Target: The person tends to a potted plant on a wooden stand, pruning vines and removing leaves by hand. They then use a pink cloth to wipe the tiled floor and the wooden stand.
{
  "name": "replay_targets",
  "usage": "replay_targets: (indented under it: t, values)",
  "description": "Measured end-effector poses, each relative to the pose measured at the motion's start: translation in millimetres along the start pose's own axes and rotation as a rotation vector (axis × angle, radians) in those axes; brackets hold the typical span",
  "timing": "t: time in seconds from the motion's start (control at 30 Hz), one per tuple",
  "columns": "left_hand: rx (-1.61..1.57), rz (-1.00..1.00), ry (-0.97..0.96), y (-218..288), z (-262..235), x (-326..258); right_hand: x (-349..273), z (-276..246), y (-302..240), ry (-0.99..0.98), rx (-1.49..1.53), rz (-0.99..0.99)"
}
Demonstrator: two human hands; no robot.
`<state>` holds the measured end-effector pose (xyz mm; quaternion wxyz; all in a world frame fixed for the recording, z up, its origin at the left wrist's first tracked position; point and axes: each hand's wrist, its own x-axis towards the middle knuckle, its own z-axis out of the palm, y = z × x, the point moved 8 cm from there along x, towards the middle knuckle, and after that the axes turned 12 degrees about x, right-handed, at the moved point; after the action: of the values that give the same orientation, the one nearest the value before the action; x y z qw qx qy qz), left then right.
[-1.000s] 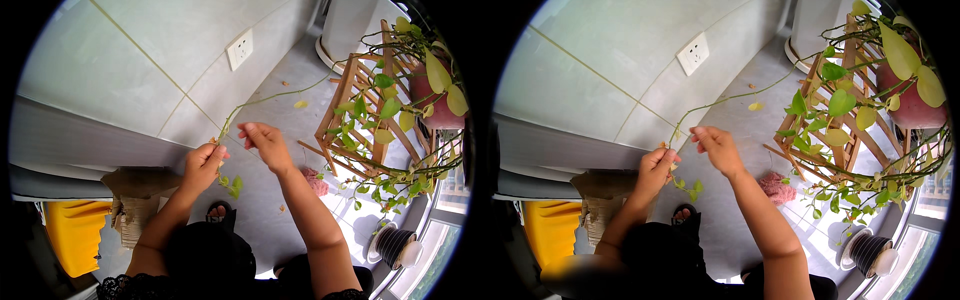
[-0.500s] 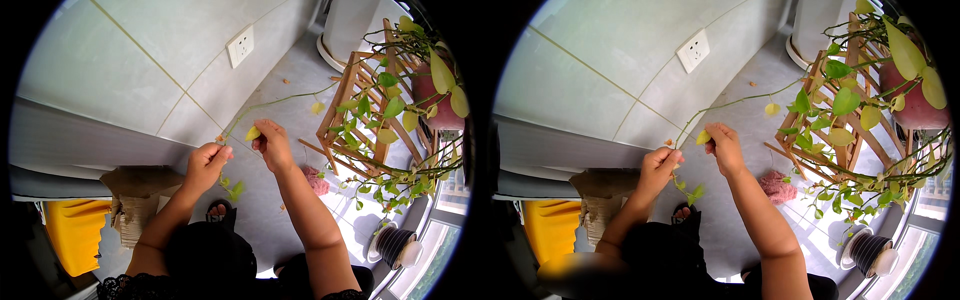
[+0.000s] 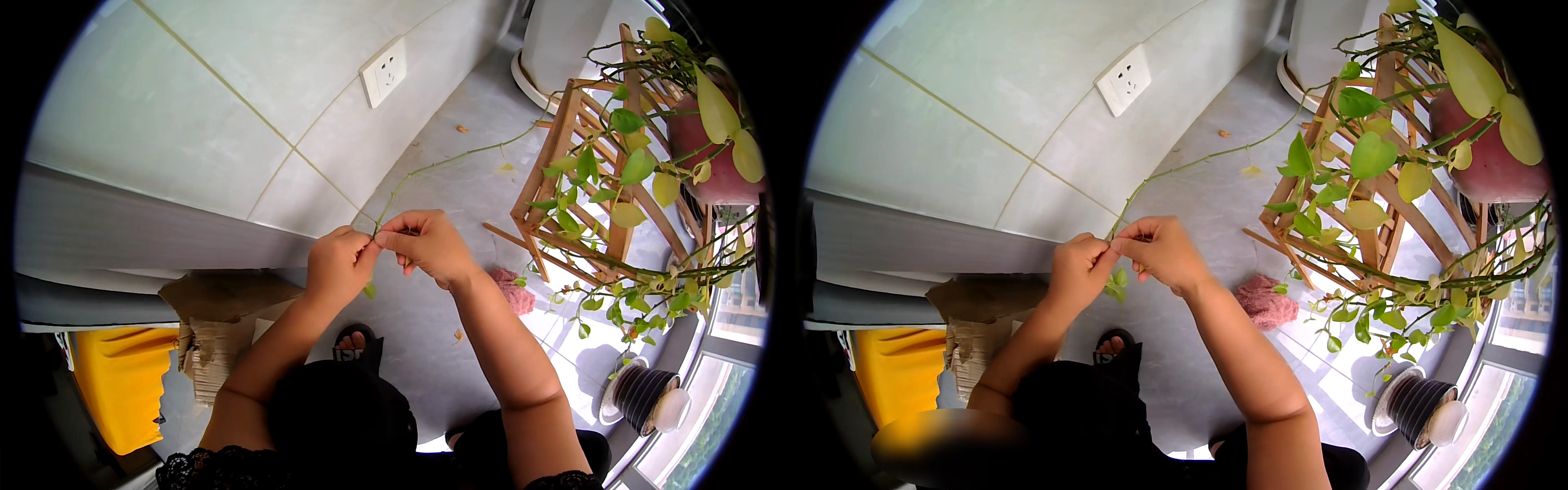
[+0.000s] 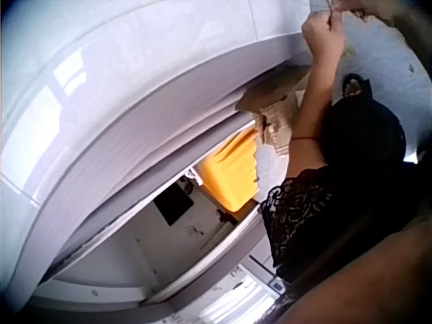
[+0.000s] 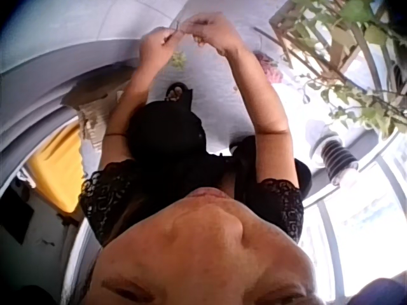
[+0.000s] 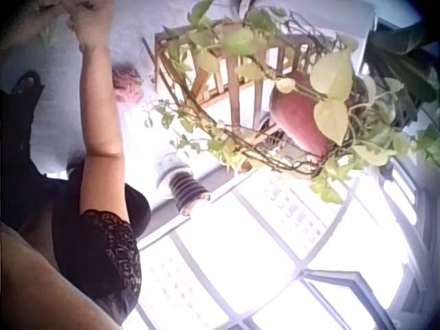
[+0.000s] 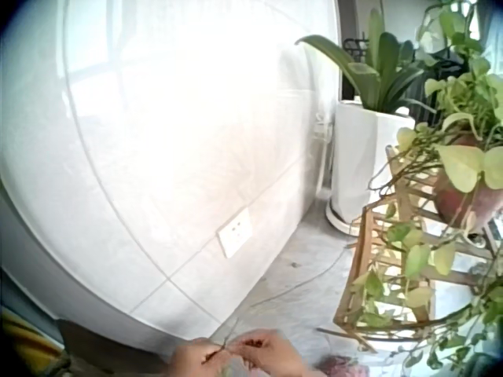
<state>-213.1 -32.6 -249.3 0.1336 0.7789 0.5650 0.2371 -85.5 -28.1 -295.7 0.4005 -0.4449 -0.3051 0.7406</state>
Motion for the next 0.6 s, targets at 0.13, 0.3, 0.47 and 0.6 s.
replay_targets:
  t: [0.13,0.3,0.47,0.6]
  values:
    - [-0.585,-0.52,-0.508,-17.9,40.4,-5.4,8.4,-35.7,2.5,0.113,0.375,-0.021]
    - [0.032,0.019,-0.889,-0.8,76.9,14.6,16.6,-98.3,46.6,0.345,0.814,-0.04]
    - [-0.152,-0.11,-0.418,-9.6,113.1,98.3,9.0,-133.5,82.4,0.521,0.913,-0.082]
    - [-0.038,-0.03,-0.394,-16.4,206.9,169.3,10.7,-130.8,81.1,0.466,0.859,-0.113]
